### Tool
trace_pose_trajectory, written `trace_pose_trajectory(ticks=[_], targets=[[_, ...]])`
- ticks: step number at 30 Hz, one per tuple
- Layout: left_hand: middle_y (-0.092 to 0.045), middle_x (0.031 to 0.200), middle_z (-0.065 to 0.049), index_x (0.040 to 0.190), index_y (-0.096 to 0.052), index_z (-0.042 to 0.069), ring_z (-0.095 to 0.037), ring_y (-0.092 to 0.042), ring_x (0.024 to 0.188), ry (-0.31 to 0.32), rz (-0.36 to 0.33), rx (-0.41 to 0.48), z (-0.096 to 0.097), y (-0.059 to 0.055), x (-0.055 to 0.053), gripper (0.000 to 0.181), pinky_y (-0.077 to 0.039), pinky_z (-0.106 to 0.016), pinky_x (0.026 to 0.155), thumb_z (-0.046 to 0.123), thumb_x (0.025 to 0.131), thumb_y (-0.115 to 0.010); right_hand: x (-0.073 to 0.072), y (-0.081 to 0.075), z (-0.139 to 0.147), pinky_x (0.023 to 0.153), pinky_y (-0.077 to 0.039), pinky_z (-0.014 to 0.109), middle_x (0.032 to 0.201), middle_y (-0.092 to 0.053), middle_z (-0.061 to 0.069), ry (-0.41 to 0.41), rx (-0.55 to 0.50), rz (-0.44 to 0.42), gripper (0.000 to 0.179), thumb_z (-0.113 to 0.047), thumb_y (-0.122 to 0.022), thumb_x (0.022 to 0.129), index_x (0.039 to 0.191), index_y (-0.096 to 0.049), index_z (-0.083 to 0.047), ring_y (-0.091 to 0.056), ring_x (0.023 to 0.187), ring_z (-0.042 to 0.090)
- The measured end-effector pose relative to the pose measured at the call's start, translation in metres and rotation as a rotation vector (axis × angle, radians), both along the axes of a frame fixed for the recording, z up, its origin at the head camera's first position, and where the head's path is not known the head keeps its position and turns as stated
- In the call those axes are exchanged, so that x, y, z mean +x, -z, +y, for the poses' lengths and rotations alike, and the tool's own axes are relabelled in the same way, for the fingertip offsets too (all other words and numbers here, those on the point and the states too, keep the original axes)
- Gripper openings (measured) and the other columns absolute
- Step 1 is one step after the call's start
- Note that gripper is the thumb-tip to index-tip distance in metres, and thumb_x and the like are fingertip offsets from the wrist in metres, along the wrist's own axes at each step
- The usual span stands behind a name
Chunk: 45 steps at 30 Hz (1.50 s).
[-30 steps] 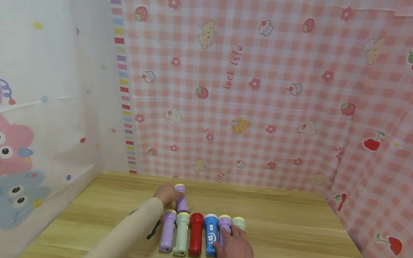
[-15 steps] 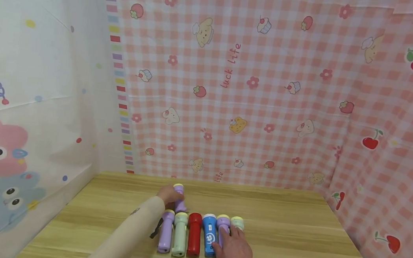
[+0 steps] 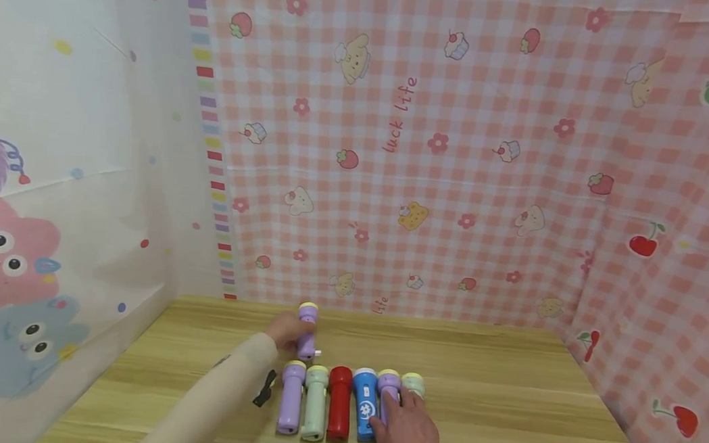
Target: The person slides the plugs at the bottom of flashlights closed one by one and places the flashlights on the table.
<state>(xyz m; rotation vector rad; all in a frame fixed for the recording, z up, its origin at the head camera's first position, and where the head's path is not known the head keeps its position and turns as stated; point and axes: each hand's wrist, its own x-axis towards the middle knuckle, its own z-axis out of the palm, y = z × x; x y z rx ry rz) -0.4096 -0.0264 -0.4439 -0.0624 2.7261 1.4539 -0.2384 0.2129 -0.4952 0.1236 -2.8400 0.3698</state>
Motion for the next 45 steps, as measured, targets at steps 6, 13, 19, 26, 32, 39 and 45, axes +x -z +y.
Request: trace_pose_trajectory(ticks=[6, 13, 19, 26, 32, 39, 45], targets=[[-0.061, 0.073, -0.009, 0.082, -0.063, -0.003, -0.016, -0.058, 0.057, 0.018, 0.010, 0.114, -0.007, -0.002, 0.005, 0.020, -0.055, -0.028, 0.054, 0.015, 0.078, -0.069, 0.000, 0.001, 0.003, 0.082, -0.052, 0.056, 0.128, -0.058, 0.024, -0.004, 0.005, 0.019, 0.050, -0.039, -0.075, 0.085, 0.124, -0.066, -0.009, -0.055, 0.115, 0.041], [-0.067, 0.089, -0.019, 0.099, -0.063, -0.012, -0.025, -0.068, 0.074, 0.055, -0.027, 0.306, -0.010, -0.012, 0.019, 0.032, -0.059, -0.036, 0.069, 0.015, 0.083, -0.069, -0.002, 0.001, 0.005, 0.085, -0.051, 0.057, 0.130, -0.056, 0.025, -0.004, 0.010, -0.012, 0.051, -0.040, -0.074, 0.085, 0.125, -0.066, -0.009, -0.054, 0.117, 0.042], [-0.067, 0.092, -0.019, 0.104, -0.061, -0.013, -0.024, -0.067, 0.077, 0.104, -0.068, 0.416, -0.012, -0.015, 0.028, 0.037, -0.058, -0.033, 0.070, 0.017, 0.084, -0.069, -0.001, 0.002, 0.005, 0.088, -0.049, 0.057, 0.131, -0.055, 0.026, 0.008, 0.008, -0.034, 0.053, -0.041, -0.073, 0.087, 0.127, -0.066, -0.008, -0.053, 0.118, 0.043], [-0.067, 0.084, -0.010, 0.105, -0.063, -0.009, -0.014, -0.061, 0.070, 0.129, -0.108, 0.499, -0.007, -0.016, 0.041, 0.036, -0.054, -0.030, 0.070, 0.024, 0.089, -0.067, 0.000, -0.001, 0.004, 0.088, -0.049, 0.058, 0.132, -0.055, 0.026, 0.014, -0.002, -0.061, 0.053, -0.041, -0.073, 0.087, 0.128, -0.065, -0.007, -0.052, 0.119, 0.043], [-0.066, 0.085, -0.009, 0.110, -0.062, -0.009, -0.015, -0.061, 0.073, 0.195, -0.121, 0.627, 0.001, -0.015, 0.057, 0.036, -0.053, -0.028, 0.069, 0.023, 0.095, -0.062, -0.002, -0.003, 0.001, 0.090, -0.048, 0.058, 0.134, -0.054, 0.025, 0.025, -0.005, -0.108, 0.055, -0.043, -0.072, 0.088, 0.129, -0.064, -0.008, -0.051, 0.120, 0.043], [-0.064, 0.086, -0.011, 0.116, -0.057, -0.015, -0.017, -0.063, 0.075, 0.206, -0.145, 0.716, 0.004, -0.014, 0.064, 0.039, -0.055, -0.030, 0.073, 0.019, 0.096, -0.059, -0.004, -0.003, -0.003, 0.092, -0.047, 0.058, 0.134, -0.053, 0.026, 0.031, 0.002, -0.142, 0.057, -0.045, -0.072, 0.087, 0.130, -0.064, -0.007, -0.050, 0.122, 0.043], [-0.065, 0.099, -0.016, 0.125, -0.050, -0.013, -0.022, -0.066, 0.086, 0.194, -0.176, 0.803, 0.002, -0.014, 0.067, 0.045, -0.056, -0.039, 0.085, 0.023, 0.099, -0.053, -0.003, -0.006, -0.006, 0.092, -0.048, 0.058, 0.133, -0.054, 0.025, 0.025, 0.010, -0.149, 0.056, -0.044, -0.072, 0.087, 0.129, -0.064, -0.007, -0.051, 0.120, 0.043]])
